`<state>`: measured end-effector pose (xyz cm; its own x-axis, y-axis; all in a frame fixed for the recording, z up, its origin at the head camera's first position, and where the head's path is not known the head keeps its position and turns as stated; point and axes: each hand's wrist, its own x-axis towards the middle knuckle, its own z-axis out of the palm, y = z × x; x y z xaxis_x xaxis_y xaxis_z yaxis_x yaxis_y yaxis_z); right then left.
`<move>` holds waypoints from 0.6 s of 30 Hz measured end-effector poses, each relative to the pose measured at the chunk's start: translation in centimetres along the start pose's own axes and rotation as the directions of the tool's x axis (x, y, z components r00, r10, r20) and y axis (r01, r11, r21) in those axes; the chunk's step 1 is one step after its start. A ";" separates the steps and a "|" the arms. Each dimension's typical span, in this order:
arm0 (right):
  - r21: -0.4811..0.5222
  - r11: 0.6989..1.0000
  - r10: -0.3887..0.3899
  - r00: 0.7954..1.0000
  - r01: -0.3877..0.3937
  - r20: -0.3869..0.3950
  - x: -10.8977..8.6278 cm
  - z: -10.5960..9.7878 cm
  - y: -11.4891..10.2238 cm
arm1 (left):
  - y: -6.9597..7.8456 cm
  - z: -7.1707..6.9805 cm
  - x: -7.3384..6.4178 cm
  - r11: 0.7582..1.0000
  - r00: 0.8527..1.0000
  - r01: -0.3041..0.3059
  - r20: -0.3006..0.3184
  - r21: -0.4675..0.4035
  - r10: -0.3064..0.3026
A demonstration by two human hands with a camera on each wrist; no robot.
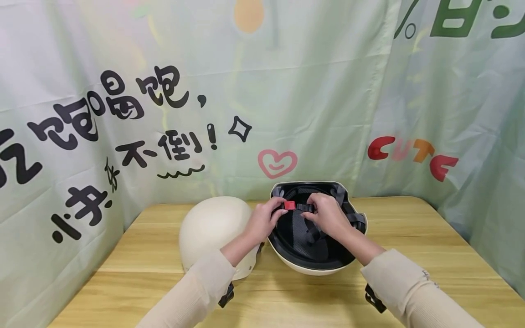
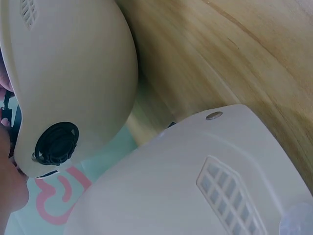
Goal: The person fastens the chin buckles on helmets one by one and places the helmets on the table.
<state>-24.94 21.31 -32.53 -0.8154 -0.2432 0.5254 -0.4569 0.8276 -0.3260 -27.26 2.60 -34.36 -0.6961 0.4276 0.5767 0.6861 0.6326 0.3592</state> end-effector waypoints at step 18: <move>-0.033 0.975 -0.221 0.974 0.220 -0.046 0.1 0.3 0.3 | 0.4 -0.2 -0.3 0.996 0.997 -0.048 0.055 0.070 0.044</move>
<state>-25.28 21.41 -32.79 -0.6768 -0.3965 0.6203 -0.6130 0.7701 -0.1766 -26.76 2.64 -34.25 -0.6757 0.4901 0.5507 0.7023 0.6550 0.2788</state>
